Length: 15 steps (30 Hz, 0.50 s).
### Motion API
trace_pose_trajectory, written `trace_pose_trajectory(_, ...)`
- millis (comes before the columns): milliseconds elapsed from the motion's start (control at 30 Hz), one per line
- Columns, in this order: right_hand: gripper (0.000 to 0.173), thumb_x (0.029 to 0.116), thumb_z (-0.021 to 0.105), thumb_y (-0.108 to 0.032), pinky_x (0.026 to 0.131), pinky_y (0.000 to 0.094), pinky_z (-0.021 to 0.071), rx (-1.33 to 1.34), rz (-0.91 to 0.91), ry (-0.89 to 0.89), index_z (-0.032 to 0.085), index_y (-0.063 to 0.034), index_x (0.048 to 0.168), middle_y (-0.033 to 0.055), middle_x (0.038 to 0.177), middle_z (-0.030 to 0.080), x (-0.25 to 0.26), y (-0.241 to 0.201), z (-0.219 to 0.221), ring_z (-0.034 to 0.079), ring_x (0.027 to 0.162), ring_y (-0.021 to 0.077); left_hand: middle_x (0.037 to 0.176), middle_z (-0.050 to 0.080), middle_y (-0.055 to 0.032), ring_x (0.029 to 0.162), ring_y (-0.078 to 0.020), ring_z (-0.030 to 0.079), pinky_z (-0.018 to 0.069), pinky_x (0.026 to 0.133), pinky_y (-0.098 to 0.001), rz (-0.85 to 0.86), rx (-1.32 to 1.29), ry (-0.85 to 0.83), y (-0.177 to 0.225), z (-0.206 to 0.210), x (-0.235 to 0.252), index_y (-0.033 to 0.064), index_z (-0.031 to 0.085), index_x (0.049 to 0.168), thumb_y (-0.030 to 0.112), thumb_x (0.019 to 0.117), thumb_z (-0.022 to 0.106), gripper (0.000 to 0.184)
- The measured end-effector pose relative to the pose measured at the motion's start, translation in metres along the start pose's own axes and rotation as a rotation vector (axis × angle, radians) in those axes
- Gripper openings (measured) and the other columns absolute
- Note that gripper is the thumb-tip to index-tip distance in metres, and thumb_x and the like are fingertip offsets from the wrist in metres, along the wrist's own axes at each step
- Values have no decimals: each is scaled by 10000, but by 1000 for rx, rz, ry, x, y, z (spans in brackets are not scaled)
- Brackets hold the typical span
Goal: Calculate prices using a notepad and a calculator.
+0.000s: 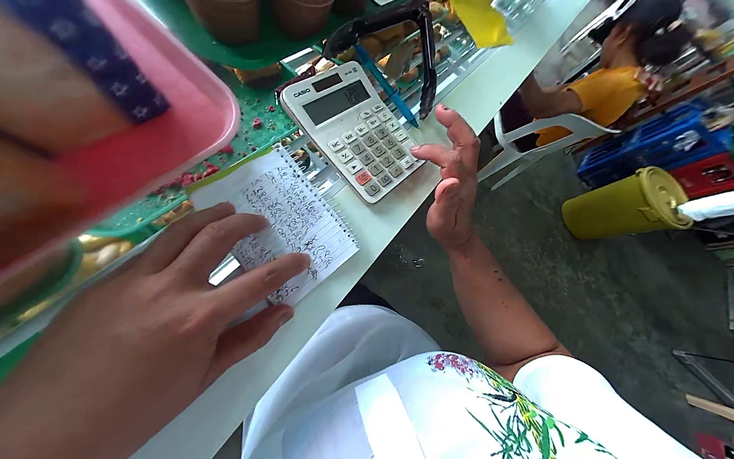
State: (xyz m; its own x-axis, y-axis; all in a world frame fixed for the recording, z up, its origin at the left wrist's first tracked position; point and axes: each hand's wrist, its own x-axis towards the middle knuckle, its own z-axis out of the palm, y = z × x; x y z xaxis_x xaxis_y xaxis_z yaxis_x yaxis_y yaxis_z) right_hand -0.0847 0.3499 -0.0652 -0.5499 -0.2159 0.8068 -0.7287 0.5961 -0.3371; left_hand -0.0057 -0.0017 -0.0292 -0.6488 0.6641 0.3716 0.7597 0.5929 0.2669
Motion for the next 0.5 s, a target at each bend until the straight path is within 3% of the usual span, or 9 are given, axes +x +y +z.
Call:
trace_pose_trajectory(333, 644, 1085, 224, -550, 1212, 529, 247, -96, 37, -84, 720, -140, 1105, 233, 1464, 499, 4, -6, 5, 327, 1482, 366, 1405, 568, -148, 1395, -389, 441, 393, 1059, -568, -13, 1, -12, 4, -4, 2, 326, 706, 1294, 569, 1012, 471, 440)
trace_pose_trajectory(500, 697, 1071, 175, -588, 1231, 543, 204, -78, 68, -117, 679, -125, 1206, 236, 1540, 388, 1, -23, 1, 226, 1525, 373, 1404, 566, -153, 1391, -396, 441, 393, 1048, -566, -8, 21, -21, 5, -5, 2, 325, 699, 1309, 567, 1020, 454, 449)
